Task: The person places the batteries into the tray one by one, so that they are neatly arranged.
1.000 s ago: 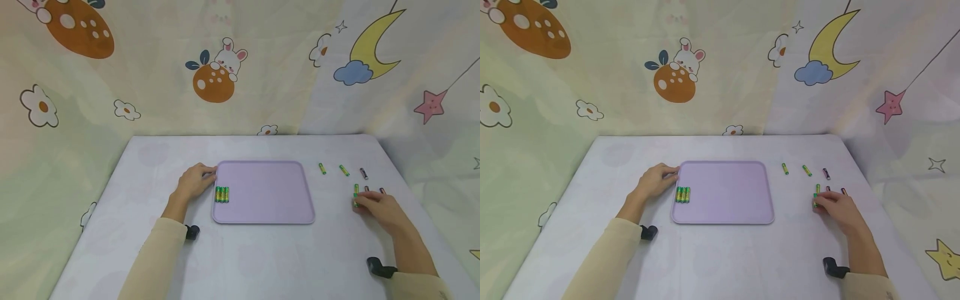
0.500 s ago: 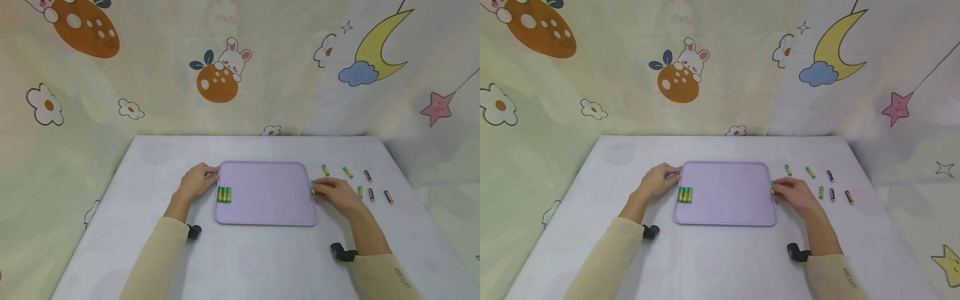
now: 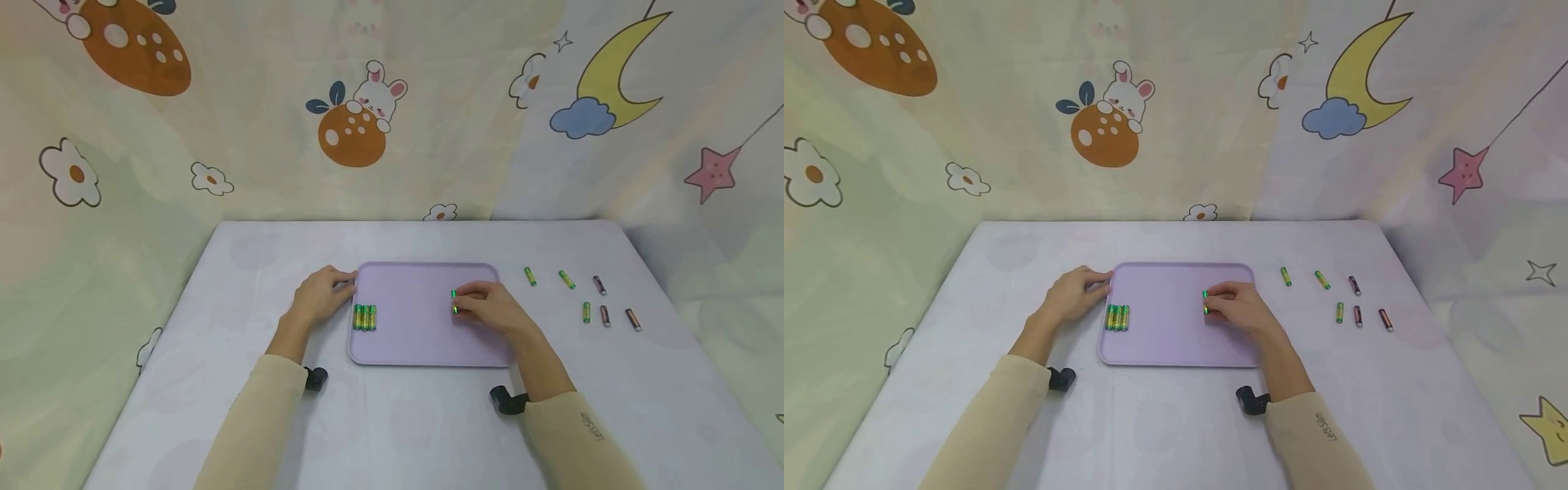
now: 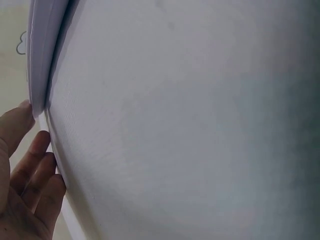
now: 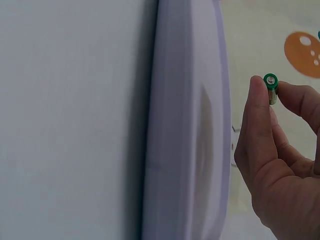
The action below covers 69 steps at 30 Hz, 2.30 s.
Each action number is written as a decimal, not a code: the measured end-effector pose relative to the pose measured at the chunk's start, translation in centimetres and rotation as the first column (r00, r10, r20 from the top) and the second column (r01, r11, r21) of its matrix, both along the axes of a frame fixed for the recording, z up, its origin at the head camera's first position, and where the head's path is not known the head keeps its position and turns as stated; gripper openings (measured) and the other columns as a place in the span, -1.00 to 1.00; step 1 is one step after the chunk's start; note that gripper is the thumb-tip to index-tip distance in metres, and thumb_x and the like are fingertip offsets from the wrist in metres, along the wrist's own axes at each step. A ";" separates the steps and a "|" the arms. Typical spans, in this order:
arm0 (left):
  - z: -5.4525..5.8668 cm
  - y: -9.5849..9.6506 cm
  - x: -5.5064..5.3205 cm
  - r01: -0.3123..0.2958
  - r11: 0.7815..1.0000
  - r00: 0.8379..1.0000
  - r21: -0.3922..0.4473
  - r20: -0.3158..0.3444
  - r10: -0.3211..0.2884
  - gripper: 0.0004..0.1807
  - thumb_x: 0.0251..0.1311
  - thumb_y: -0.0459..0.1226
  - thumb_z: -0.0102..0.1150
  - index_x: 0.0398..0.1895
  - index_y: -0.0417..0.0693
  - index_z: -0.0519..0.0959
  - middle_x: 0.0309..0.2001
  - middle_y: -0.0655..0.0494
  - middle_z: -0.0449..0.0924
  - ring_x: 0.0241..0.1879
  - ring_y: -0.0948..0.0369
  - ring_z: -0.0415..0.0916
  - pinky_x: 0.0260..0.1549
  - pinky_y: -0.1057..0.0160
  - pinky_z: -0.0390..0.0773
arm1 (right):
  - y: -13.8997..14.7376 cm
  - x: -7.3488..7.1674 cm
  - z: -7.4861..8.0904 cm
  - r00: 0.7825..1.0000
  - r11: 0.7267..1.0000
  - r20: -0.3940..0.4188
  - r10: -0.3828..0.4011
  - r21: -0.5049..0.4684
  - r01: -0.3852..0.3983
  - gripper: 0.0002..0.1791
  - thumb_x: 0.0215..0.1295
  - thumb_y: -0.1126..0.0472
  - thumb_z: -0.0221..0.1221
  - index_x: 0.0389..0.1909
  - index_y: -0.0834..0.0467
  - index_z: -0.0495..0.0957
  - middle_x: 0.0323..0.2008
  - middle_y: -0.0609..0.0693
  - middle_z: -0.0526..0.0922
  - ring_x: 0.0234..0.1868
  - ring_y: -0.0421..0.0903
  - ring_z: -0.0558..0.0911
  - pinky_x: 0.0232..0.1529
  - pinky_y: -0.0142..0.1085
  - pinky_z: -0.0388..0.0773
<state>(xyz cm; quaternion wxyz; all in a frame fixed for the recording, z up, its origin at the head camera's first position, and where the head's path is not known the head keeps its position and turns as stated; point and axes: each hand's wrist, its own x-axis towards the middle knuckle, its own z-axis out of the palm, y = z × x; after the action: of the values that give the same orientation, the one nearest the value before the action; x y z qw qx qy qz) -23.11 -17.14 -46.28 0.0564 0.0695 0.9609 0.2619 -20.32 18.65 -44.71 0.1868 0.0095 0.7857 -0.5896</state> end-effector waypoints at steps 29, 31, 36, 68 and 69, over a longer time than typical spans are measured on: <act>0.1 0.3 0.2 -0.009 1.000 1.000 -0.001 0.000 0.009 -0.54 0.42 -0.01 0.21 0.34 0.21 0.58 0.23 -0.01 0.59 0.25 -0.09 0.52 0.16 -0.21 0.53 | -11.4 0.0 -1.5 0.988 0.977 -0.060 0.139 0.173 -0.127 -0.76 0.32 0.21 0.34 -0.09 0.26 0.63 -0.34 0.02 0.75 -0.37 -0.16 0.76 -0.23 -0.31 0.72; 0.0 0.3 0.2 -0.010 1.000 1.000 0.004 0.001 0.010 -0.54 0.42 -0.01 0.21 0.34 0.21 0.58 0.23 0.00 0.59 0.25 -0.08 0.52 0.16 -0.21 0.52 | -11.2 0.1 -1.4 0.990 0.975 -0.061 0.130 0.191 -0.116 -0.76 0.33 0.19 0.34 -0.09 0.23 0.64 -0.34 0.00 0.75 -0.37 -0.17 0.75 -0.21 -0.31 0.70; -0.1 0.3 0.1 -0.002 1.000 1.000 -0.007 -0.013 0.001 -0.55 0.43 -0.03 0.19 0.34 0.19 0.58 0.23 -0.01 0.58 0.24 -0.09 0.52 0.14 -0.21 0.53 | -9.9 0.4 -1.2 0.991 0.972 -0.077 0.109 0.215 -0.091 -0.78 0.34 0.17 0.33 -0.10 0.20 0.64 -0.35 -0.03 0.76 -0.38 -0.16 0.76 -0.16 -0.29 0.68; -0.2 0.1 0.2 -0.009 1.000 1.000 0.004 -0.019 0.009 -0.54 0.42 -0.02 0.20 0.34 0.19 0.58 0.21 -0.01 0.59 0.25 -0.07 0.52 0.18 -0.18 0.51 | 4.3 -2.3 2.4 0.968 0.939 -0.234 0.092 0.343 -0.006 -0.57 0.46 0.04 0.24 0.16 0.26 0.55 -0.01 0.18 0.69 -0.04 0.05 0.74 -0.09 -0.29 0.64; -0.1 0.1 0.2 -0.011 1.000 1.000 0.003 -0.018 0.011 -0.54 0.42 -0.02 0.20 0.34 0.19 0.58 0.21 -0.01 0.59 0.25 -0.07 0.52 0.18 -0.18 0.51 | 4.8 -2.4 2.5 0.966 0.936 -0.241 0.092 0.353 -0.001 -0.55 0.47 0.03 0.23 0.18 0.27 0.54 0.01 0.19 0.68 -0.04 0.06 0.73 -0.10 -0.30 0.63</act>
<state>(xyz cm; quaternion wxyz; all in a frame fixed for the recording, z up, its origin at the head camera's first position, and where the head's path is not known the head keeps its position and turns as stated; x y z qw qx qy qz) -22.91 -17.05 -46.42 0.0463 0.0664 0.9614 0.2631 -22.68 23.43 -42.23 0.0943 -0.0517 0.8954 -0.4320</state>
